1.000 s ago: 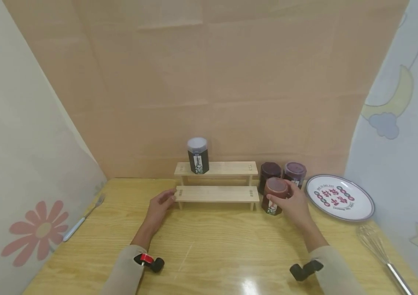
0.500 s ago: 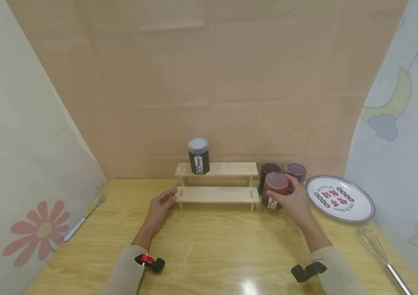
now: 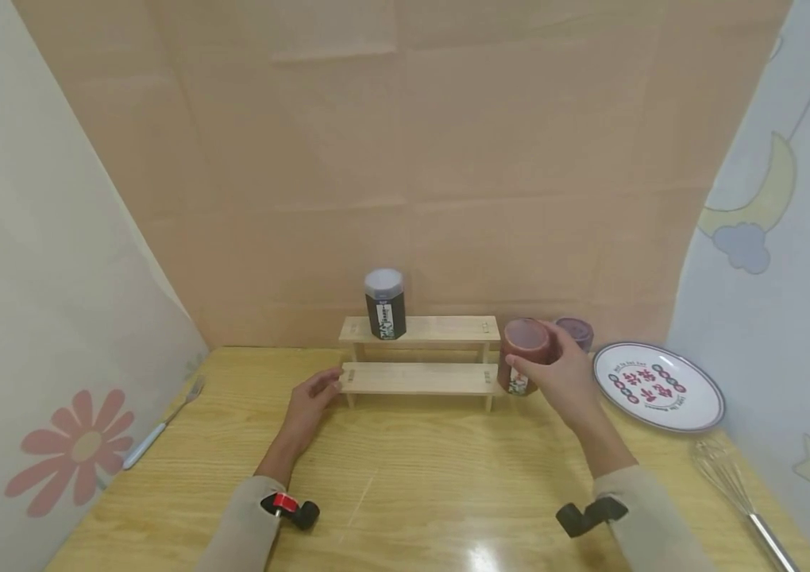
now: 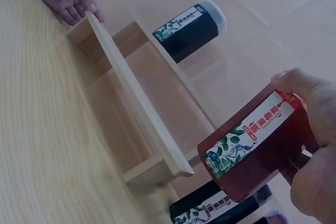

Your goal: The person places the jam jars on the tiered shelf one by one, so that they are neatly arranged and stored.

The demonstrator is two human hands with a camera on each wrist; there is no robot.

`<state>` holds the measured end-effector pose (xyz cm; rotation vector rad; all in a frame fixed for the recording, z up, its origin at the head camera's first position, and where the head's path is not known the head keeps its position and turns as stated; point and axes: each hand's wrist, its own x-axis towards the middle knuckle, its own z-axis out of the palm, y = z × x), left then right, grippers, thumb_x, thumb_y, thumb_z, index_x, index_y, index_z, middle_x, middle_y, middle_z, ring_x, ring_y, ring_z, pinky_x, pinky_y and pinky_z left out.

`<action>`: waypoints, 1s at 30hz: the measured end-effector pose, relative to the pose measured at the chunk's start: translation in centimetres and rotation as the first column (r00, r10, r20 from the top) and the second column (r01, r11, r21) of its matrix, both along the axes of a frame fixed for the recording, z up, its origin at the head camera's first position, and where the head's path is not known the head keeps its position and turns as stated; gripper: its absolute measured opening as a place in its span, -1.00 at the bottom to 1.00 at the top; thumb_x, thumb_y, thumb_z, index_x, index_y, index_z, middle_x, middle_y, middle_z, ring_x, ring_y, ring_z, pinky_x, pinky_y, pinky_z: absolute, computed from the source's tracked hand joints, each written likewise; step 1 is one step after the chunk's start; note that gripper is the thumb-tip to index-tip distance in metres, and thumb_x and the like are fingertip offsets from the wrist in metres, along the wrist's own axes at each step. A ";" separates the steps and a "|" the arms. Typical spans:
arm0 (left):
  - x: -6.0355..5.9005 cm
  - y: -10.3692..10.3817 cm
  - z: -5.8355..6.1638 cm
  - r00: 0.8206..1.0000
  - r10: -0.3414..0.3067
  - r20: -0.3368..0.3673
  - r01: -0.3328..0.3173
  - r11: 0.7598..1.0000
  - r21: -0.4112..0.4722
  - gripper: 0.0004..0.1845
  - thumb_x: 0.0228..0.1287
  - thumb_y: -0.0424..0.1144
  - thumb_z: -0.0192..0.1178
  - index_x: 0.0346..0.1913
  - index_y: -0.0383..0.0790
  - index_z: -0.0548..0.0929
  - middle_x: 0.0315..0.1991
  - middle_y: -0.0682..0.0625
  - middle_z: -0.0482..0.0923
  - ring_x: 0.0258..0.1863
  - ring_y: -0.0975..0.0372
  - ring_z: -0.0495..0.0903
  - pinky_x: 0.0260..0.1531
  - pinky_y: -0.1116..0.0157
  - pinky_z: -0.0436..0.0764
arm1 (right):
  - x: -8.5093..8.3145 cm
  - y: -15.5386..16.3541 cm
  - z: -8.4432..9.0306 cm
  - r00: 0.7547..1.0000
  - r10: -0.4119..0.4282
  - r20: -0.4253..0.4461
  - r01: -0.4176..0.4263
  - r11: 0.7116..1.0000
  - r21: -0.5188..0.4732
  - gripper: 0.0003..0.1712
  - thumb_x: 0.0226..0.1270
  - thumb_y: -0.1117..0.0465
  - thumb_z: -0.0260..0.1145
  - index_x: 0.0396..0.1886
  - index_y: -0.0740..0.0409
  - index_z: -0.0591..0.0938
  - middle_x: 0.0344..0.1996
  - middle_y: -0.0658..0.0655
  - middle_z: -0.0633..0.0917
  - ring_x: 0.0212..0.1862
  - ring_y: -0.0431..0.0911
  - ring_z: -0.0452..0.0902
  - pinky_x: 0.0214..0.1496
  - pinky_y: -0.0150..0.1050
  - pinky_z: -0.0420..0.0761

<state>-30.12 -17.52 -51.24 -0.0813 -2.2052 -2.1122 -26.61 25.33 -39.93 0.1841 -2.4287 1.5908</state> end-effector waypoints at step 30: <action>-0.1 -0.2 0.0 1.000 -0.004 0.001 0.004 1.000 0.008 -0.67 0.50 -0.30 0.23 0.25 -0.24 0.65 0.16 -0.17 0.61 0.03 0.25 0.61 0.05 0.45 0.69 | -6.0 -5.9 4.7 0.996 0.083 0.035 -0.078 0.989 -0.129 0.00 0.29 -0.03 0.54 0.60 0.06 0.25 0.45 0.22 0.46 0.47 0.08 0.40 0.37 -0.33 0.56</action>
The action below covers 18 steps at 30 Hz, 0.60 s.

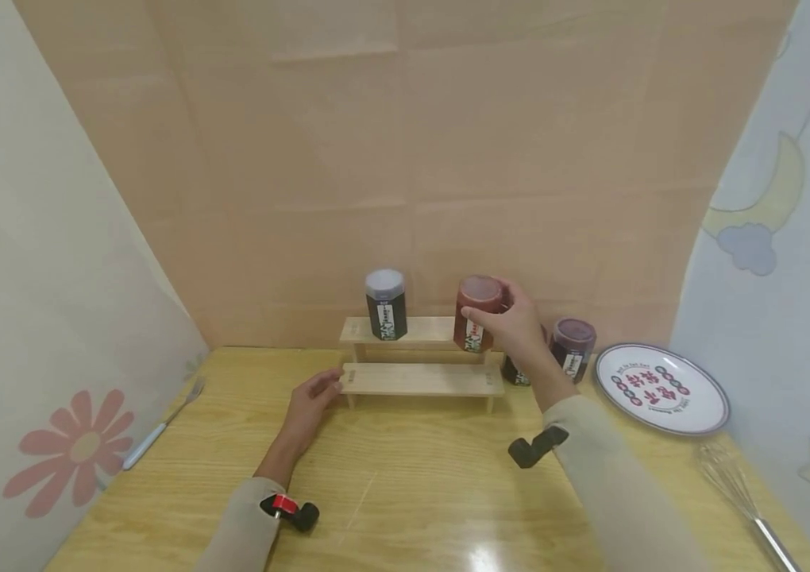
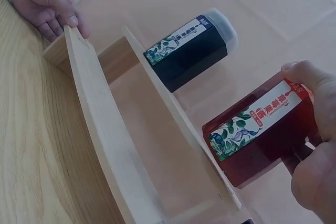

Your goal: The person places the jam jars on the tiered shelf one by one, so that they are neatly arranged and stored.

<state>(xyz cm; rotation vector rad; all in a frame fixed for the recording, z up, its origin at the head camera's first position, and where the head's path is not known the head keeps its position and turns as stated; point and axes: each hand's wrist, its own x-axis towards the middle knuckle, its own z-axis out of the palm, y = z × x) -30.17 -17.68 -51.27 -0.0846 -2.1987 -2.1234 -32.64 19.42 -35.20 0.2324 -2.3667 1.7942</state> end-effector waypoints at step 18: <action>-0.2 -0.2 -0.1 1.000 0.003 -0.001 -0.003 1.000 0.007 -0.66 0.50 -0.31 0.23 0.26 -0.24 0.65 0.18 -0.17 0.62 0.04 0.24 0.62 0.06 0.45 0.69 | -3.4 -2.5 -0.3 0.999 0.039 -0.008 -0.039 0.998 -0.043 -0.02 0.30 0.08 0.53 0.59 0.11 0.24 0.45 0.27 0.45 0.47 0.13 0.38 0.54 0.10 0.44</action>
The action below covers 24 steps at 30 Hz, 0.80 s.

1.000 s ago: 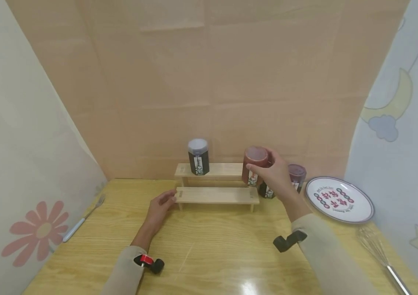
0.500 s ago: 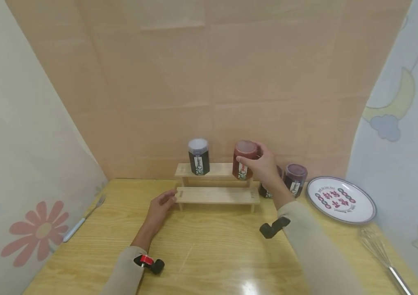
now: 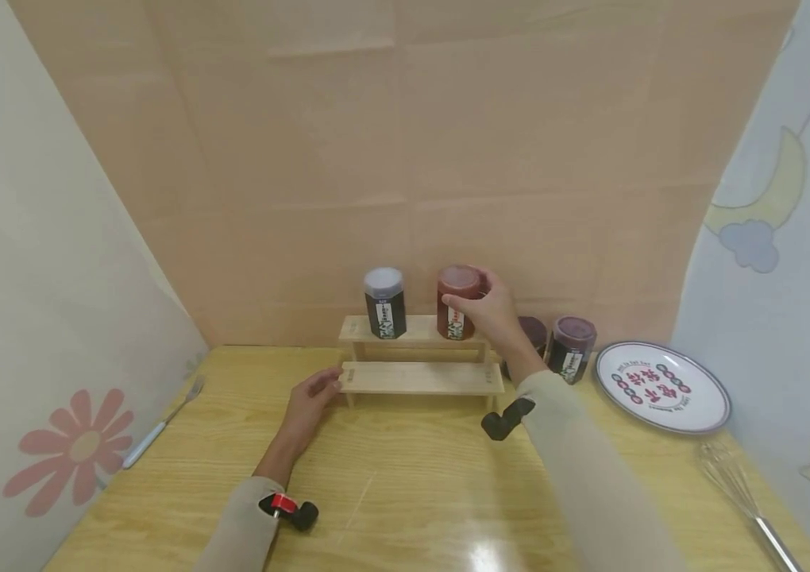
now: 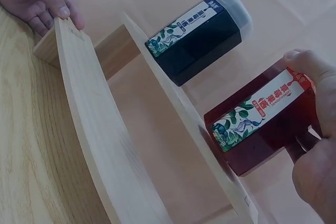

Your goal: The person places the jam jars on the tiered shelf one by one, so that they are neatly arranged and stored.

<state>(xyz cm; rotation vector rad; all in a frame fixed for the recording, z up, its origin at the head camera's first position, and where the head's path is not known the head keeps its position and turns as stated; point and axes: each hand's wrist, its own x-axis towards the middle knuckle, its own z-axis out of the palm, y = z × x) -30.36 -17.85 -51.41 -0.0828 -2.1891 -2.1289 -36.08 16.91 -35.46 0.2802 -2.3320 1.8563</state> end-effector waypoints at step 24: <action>0.0 -0.1 -0.1 1.000 -0.015 -0.001 0.015 1.000 0.005 -0.65 0.50 -0.30 0.23 0.27 -0.23 0.64 0.18 -0.15 0.61 0.07 0.24 0.60 0.10 0.43 0.69 | -1.5 -1.2 -0.2 0.999 0.040 0.015 -0.040 0.998 0.042 -0.02 0.35 0.10 0.49 0.62 0.08 0.18 0.51 0.28 0.37 0.53 0.18 0.30 0.57 0.14 0.38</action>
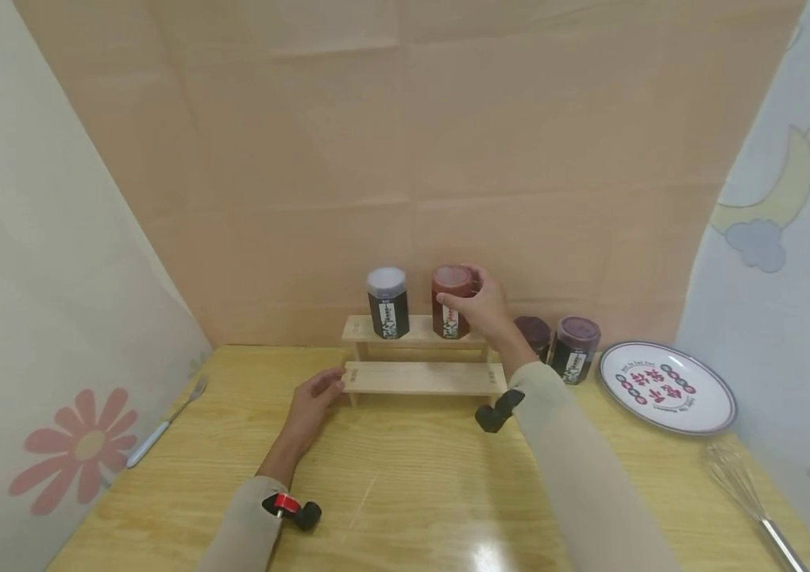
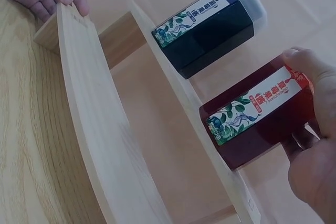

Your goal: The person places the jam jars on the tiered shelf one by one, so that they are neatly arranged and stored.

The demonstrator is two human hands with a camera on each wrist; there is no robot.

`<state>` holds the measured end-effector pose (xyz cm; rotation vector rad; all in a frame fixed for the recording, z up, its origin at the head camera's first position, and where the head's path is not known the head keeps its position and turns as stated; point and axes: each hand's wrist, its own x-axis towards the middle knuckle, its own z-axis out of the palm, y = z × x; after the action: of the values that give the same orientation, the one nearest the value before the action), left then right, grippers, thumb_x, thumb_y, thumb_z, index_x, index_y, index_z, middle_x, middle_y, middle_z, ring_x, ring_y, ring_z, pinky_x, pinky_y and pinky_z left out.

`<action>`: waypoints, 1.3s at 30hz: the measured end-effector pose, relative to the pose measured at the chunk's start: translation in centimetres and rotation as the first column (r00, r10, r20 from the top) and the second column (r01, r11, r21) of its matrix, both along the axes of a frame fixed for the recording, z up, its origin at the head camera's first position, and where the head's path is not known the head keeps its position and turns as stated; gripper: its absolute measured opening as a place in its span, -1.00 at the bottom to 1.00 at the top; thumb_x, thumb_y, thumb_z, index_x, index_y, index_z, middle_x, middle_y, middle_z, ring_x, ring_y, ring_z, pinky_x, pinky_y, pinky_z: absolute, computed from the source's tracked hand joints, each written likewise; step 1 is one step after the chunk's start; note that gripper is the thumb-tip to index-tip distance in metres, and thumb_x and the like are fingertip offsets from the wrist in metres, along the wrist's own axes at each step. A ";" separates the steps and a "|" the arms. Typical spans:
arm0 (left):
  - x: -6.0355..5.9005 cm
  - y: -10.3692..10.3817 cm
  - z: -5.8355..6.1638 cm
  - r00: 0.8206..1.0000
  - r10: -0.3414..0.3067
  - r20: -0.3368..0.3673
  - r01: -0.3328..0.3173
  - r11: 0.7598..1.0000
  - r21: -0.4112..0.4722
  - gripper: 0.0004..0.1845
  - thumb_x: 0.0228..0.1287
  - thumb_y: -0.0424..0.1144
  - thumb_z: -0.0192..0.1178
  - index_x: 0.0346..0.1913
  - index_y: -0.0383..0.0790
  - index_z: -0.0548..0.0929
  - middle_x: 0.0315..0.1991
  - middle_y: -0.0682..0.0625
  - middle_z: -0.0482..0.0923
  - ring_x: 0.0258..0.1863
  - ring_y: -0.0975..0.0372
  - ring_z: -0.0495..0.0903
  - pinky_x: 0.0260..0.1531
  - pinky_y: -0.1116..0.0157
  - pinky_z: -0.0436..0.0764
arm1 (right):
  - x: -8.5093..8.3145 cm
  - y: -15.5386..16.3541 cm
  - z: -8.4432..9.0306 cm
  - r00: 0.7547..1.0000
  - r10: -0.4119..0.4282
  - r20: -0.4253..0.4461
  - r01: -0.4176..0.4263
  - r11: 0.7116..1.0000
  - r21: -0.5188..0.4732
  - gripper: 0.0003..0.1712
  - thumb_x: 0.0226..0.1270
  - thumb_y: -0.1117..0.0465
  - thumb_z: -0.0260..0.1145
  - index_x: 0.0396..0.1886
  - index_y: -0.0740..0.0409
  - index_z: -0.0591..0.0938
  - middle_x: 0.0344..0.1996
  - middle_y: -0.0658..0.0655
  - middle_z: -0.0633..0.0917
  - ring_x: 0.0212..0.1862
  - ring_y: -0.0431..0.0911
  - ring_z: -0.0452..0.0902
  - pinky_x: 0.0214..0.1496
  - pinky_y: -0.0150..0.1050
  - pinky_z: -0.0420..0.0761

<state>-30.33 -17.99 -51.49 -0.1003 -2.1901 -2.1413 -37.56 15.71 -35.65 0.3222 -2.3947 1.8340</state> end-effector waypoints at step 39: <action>0.2 0.2 -0.1 1.000 -0.013 0.002 0.013 1.000 -0.003 -0.63 0.51 -0.26 0.23 0.29 -0.25 0.62 0.24 -0.18 0.58 0.11 0.21 0.60 0.14 0.40 0.68 | 2.1 8.3 0.4 0.998 0.032 -0.051 -0.027 0.996 0.082 -0.08 0.48 0.07 0.37 0.65 0.17 0.12 0.57 0.29 0.30 0.56 0.22 0.25 0.42 -0.42 0.50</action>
<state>-30.15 -17.78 -51.59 -0.1131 -2.1994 -2.1458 -35.50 24.04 -35.26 0.4098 -2.4465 1.7210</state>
